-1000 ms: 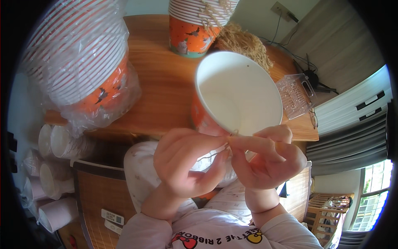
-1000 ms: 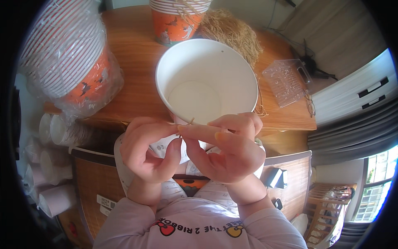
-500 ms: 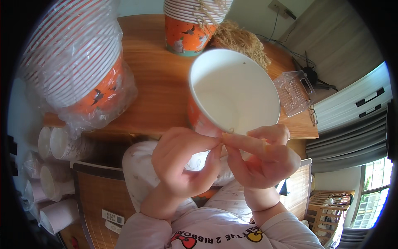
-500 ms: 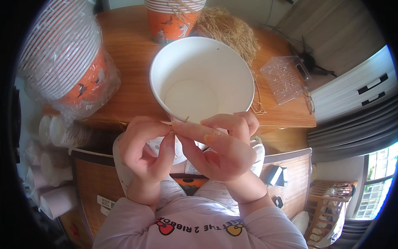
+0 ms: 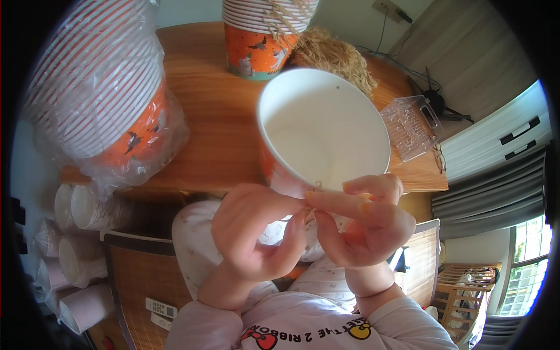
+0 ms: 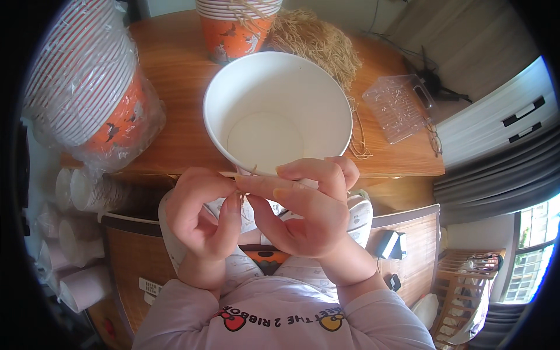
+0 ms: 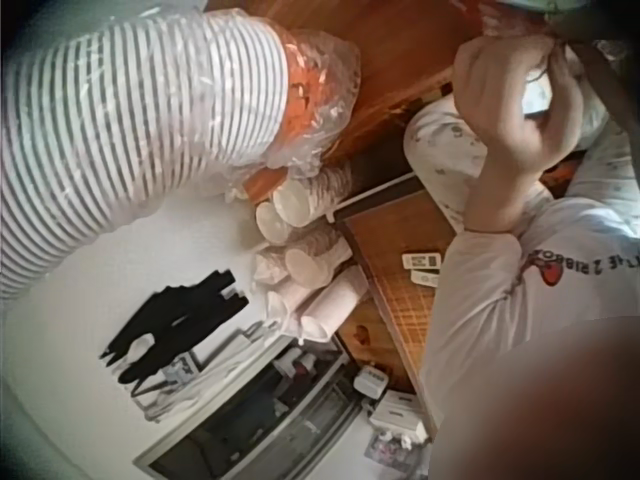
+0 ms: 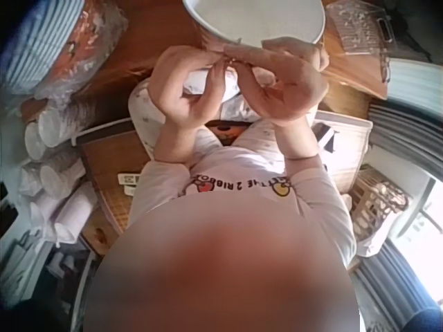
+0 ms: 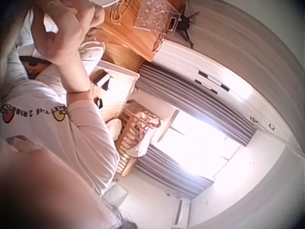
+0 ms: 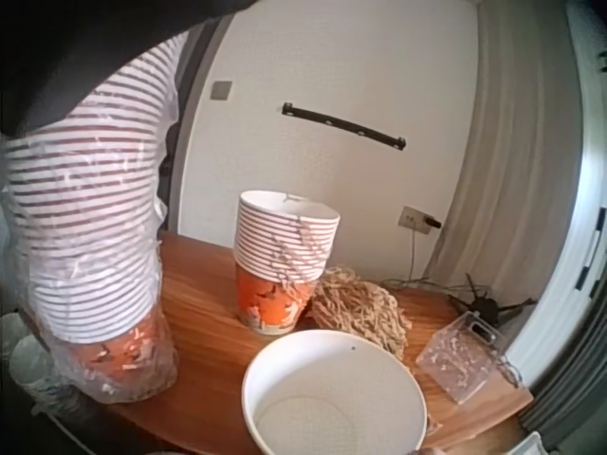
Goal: Threading twine handles through pre-punched holes in paper buckets for final assembly.
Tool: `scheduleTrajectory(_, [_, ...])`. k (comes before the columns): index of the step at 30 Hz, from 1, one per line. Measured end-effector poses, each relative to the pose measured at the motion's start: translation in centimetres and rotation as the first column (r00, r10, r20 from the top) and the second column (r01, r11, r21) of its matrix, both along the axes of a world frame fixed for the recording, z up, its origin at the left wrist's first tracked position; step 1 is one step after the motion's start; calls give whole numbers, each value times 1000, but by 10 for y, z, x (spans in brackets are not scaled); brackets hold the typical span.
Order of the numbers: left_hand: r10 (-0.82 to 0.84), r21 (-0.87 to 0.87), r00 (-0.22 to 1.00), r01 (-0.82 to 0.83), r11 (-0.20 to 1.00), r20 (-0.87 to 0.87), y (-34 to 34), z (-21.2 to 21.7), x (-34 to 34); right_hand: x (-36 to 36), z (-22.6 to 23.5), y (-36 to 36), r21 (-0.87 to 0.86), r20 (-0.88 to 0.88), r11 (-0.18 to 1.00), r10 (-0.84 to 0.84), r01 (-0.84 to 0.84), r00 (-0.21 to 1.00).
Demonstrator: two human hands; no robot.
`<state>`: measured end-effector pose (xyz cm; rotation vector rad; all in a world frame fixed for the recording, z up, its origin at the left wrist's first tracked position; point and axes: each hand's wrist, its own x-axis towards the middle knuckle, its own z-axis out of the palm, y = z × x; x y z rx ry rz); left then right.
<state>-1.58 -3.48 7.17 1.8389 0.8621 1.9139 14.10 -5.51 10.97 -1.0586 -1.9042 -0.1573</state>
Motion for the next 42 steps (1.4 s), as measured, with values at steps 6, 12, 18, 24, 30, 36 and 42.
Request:
scheduleTrajectory(6, [12,3,1000,-12,1000,-1,-1,-1,1,-1,-2,-1,-9,-43,1000,12,-12,999])
scheduleTrajectory(12, [43,73,997,-38,997,-67,0,-3,0,3,-3,3,14,-34,1000,26,-26,999])
scheduleTrajectory(18, [37,81,995,-30,996,-90,-1,-2,0,6,-2,8,16,-78,985,172,-171,982])
scheduleTrajectory(24, [37,72,993,-29,997,-114,-2,0,-2,3,-5,11,17,-175,982,187,-186,967])
scheduleTrajectory(30, [76,57,986,-68,996,-149,-5,1,-3,2,-6,11,64,-186,979,204,-196,961])
scheduleTrajectory(36, [153,69,978,-144,987,-139,-6,1,-2,0,-1,6,98,-117,989,119,-108,986])
scheduleTrajectory(42, [180,125,975,-164,978,-132,-2,-2,3,0,2,5,105,-94,993,68,-58,993])
